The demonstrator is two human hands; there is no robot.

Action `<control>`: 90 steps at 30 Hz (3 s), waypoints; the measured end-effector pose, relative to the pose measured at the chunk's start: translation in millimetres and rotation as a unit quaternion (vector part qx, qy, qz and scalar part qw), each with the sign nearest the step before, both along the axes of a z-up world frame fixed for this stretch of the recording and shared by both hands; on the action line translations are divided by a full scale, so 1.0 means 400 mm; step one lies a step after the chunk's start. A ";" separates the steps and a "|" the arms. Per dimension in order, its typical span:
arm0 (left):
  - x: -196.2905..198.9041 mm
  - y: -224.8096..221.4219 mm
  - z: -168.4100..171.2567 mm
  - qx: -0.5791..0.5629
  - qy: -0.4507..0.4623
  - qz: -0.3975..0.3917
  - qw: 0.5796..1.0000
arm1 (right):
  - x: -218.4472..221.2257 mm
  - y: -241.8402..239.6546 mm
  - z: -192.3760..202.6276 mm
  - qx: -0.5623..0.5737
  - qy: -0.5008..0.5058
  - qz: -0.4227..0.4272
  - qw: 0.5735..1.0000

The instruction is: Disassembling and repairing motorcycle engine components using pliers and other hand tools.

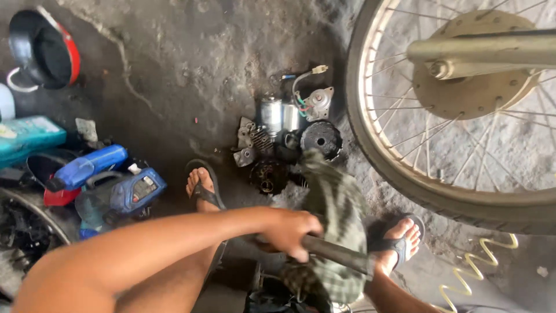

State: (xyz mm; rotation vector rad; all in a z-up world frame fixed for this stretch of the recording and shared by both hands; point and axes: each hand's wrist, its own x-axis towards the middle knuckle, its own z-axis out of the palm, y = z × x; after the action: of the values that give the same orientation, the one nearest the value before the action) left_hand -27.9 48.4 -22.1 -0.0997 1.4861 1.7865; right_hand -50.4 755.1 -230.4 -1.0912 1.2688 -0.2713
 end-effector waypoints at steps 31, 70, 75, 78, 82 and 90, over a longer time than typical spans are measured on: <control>-0.144 0.476 -0.271 -0.190 -0.126 0.602 0.765 | -0.588 -0.963 0.291 -0.195 0.670 -0.235 0.676; -0.093 0.081 -0.279 -0.412 0.043 0.202 0.887 | -0.343 -0.987 0.076 0.053 -0.058 -0.408 0.910; 0.041 -0.068 -0.440 -0.579 -0.008 0.186 0.794 | -0.351 -1.039 0.223 0.129 -0.061 -0.433 0.890; 0.079 -0.076 -0.466 -0.637 0.061 0.130 0.758 | -0.353 -1.032 0.197 0.108 -0.027 -0.418 0.902; 0.089 -0.067 -0.465 -0.671 0.058 0.086 0.734 | -0.363 -1.031 0.188 0.029 0.078 -0.340 0.937; 0.092 -0.118 -0.338 -0.559 0.052 0.360 0.745 | -0.398 -1.047 0.286 0.033 0.030 -0.336 0.941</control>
State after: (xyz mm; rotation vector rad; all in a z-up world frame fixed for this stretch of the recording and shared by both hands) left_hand 8.9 1.3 -157.4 -1.3455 2.6493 1.0837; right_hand -209.5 336.3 -115.9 -0.5774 1.6681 -0.7058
